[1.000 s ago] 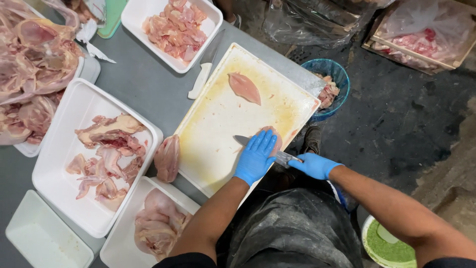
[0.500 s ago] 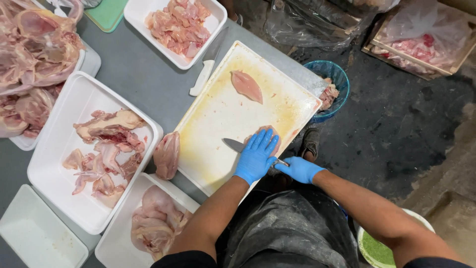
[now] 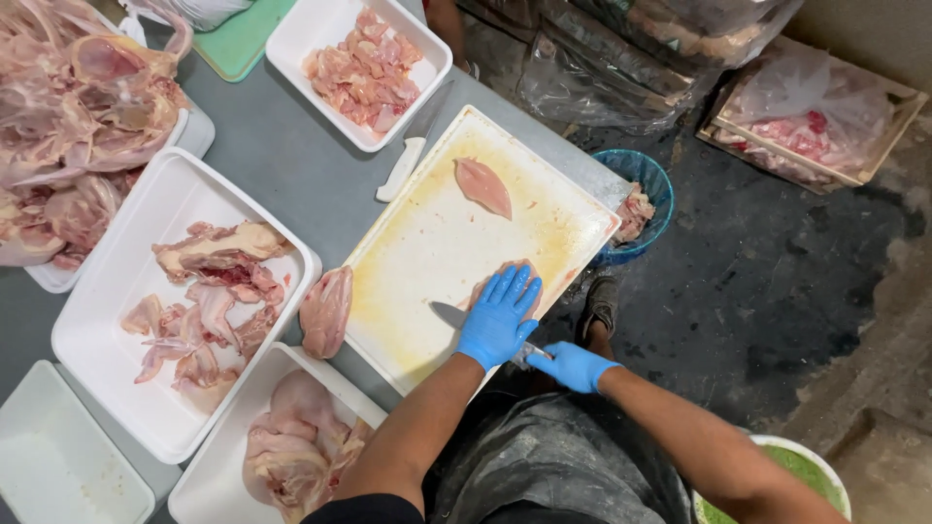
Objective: Cutting and trimming raw chicken breasts into smaller portions on a cutting board using a knife.
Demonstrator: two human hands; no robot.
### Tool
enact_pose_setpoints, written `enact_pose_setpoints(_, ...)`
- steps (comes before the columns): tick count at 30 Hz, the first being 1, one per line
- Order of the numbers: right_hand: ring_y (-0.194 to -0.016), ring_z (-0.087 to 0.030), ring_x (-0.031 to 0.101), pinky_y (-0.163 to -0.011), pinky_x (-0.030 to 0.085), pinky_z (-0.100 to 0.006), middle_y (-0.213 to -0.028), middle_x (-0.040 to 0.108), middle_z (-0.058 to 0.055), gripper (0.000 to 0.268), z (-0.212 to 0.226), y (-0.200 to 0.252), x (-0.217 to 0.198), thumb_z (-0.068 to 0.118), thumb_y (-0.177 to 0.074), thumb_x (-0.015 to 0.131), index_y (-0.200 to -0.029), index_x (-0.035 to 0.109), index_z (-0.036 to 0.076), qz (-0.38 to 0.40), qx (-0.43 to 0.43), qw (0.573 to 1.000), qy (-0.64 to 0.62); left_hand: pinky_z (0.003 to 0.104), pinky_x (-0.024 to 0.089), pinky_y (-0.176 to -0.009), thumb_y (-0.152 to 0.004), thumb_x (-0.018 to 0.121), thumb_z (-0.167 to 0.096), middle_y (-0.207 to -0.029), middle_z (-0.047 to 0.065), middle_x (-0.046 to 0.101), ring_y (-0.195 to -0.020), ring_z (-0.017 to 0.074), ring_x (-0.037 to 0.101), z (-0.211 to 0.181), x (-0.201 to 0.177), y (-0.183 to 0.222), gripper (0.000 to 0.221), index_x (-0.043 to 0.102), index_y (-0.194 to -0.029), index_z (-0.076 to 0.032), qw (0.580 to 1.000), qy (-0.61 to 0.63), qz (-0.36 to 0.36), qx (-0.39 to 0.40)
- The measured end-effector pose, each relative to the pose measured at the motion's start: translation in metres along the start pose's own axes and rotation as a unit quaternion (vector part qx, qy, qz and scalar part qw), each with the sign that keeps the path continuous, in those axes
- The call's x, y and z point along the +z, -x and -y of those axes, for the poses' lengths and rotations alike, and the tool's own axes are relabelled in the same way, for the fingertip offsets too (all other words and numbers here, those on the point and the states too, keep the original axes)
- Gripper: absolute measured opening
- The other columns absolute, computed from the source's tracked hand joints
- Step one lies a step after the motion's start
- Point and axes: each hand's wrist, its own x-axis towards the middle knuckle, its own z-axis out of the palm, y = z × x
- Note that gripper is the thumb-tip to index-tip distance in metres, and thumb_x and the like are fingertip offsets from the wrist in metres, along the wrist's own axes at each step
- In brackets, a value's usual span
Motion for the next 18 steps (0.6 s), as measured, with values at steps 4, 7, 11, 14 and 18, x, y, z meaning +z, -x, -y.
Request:
enact_pose_setpoints(4, -0.061, -0.021, 0.07, -0.071, 0.059, -0.037, -0.062, 0.068, -0.002, 0.06, -0.038, 0.036, 0.01, 0.072, -0.1, 0.053, -0.076, 0.061, 0.018, 0.01, 0.039, 0.998, 0.055, 0.054, 0.011, -0.135, -0.108, 0.046, -0.054, -0.179, 0.014, 0.02, -0.165, 0.0361, 0.018, -0.001, -0.001, 0.001, 0.074, 0.03, -0.171, -0.018, 1.0, -0.001, -0.011, 0.002)
enact_pose_setpoints(7, -0.048, -0.014, 0.066, -0.051, 0.056, -0.025, -0.052, 0.064, 0.002, 0.056, -0.047, 0.065, 0.0, 0.067, -0.098, 0.064, -0.068, 0.063, 0.019, -0.011, 0.048, 0.998, 0.048, 0.053, 0.011, -0.135, -0.108, 0.045, -0.058, -0.179, 0.013, 0.021, -0.164, 0.0366, 0.017, 0.002, -0.008, 0.001, 0.075, 0.031, -0.17, -0.017, 1.0, 0.008, -0.016, 0.004)
enact_pose_setpoints(11, -0.059, -0.018, 0.068, -0.061, 0.058, -0.03, -0.062, 0.068, -0.005, 0.051, -0.032, 0.117, -0.037, 0.058, -0.1, 0.064, -0.075, 0.063, 0.014, 0.034, 0.052, 0.994, 0.086, 0.049, 0.024, -0.133, -0.107, 0.048, -0.032, -0.175, 0.01, 0.033, -0.16, 0.035, 0.03, 0.038, 0.019, -0.02, 0.064, 0.037, -0.168, -0.016, 0.998, 0.053, 0.025, 0.026)
enact_pose_setpoints(14, -0.079, -0.024, 0.075, -0.079, 0.06, -0.04, -0.075, 0.075, -0.011, 0.051, -0.02, 0.14, -0.058, 0.058, -0.099, 0.066, -0.081, 0.071, 0.01, 0.038, 0.047, 0.986, 0.154, 0.049, 0.038, -0.125, -0.101, 0.053, -0.02, -0.169, 0.007, 0.043, -0.153, 0.0345, 0.042, 0.068, 0.041, -0.048, 0.066, 0.04, -0.167, -0.02, 0.995, 0.056, 0.077, 0.036)
enact_pose_setpoints(18, -0.079, -0.025, 0.074, -0.081, 0.059, -0.04, -0.074, 0.074, -0.01, 0.051, -0.041, 0.147, -0.061, 0.057, -0.096, 0.072, -0.078, 0.071, 0.01, 0.013, 0.053, 0.984, 0.168, 0.04, 0.054, -0.093, -0.089, 0.066, -0.02, -0.121, -0.006, 0.061, -0.11, 0.0236, 0.06, 0.062, 0.029, -0.072, 0.054, 0.067, -0.14, -0.035, 0.986, 0.034, 0.162, -0.002)
